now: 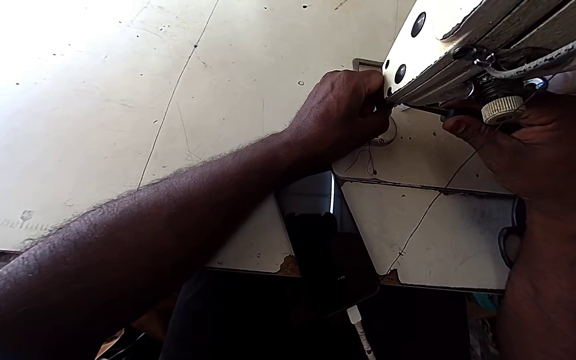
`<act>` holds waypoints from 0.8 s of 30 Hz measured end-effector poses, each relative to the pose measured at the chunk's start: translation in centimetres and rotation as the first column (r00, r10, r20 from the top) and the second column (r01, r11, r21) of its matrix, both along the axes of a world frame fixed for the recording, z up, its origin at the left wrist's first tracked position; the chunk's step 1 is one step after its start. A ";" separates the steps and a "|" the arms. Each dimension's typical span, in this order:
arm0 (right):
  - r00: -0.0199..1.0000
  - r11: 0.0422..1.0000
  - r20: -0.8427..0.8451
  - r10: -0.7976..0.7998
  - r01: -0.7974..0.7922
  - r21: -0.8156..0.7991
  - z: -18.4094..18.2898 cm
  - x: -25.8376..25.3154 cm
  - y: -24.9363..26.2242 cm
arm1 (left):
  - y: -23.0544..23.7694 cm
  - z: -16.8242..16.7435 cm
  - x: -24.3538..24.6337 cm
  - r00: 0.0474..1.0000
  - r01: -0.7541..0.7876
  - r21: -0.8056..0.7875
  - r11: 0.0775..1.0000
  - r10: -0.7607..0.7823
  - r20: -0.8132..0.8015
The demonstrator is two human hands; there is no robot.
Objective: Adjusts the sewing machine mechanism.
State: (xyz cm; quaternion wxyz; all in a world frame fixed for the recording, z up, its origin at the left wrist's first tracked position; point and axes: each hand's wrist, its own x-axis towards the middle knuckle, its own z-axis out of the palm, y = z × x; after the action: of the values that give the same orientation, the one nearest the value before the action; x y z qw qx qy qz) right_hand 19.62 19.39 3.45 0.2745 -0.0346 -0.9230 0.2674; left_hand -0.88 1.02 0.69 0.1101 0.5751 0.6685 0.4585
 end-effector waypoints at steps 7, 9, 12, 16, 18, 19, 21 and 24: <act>1.000 1.000 -0.011 0.014 -0.014 -0.007 0.0 -0.2 -0.1 | 0.0 0.1 0.0 1.000 -0.004 -0.014 1.000 0.004 0.002; 1.000 1.000 -0.010 0.009 -0.009 0.000 0.0 -0.2 -0.1 | -0.1 0.1 0.0 1.000 -0.006 -0.020 1.000 0.006 -0.002; 1.000 0.999 -0.025 -0.003 0.004 0.040 -0.2 -0.3 -0.2 | 0.0 0.1 0.0 1.000 -0.008 -0.013 1.000 0.008 -0.008; 0.998 0.983 -0.067 -0.008 0.021 0.185 -0.5 -0.5 -0.4 | 0.0 0.0 0.0 1.000 -0.007 -0.006 1.000 0.007 -0.013; 0.997 0.968 -0.080 -0.017 0.037 0.247 -0.6 -0.7 -0.7 | 0.0 0.0 -0.1 1.000 -0.009 -0.009 1.000 0.009 -0.011; 0.996 0.960 -0.083 -0.030 0.052 0.276 -0.7 -0.8 -0.8 | 0.0 0.0 -0.1 1.000 -0.007 -0.010 1.000 0.007 -0.011; 0.992 0.945 -0.112 -0.061 0.093 0.314 -1.0 -1.1 -0.8 | 0.0 -0.1 -0.1 1.000 -0.002 0.003 1.000 0.002 0.000; 0.978 0.913 -0.161 -0.130 0.181 0.366 -1.4 -1.7 -0.8 | 0.1 -0.1 -0.1 1.000 0.006 0.028 1.000 -0.006 0.016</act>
State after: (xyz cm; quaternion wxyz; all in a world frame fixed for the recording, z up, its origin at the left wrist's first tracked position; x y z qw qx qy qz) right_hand 17.91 18.57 2.03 0.3573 -0.0365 -0.9311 0.0632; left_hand -1.02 1.07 0.58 0.1089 0.5748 0.6595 0.4720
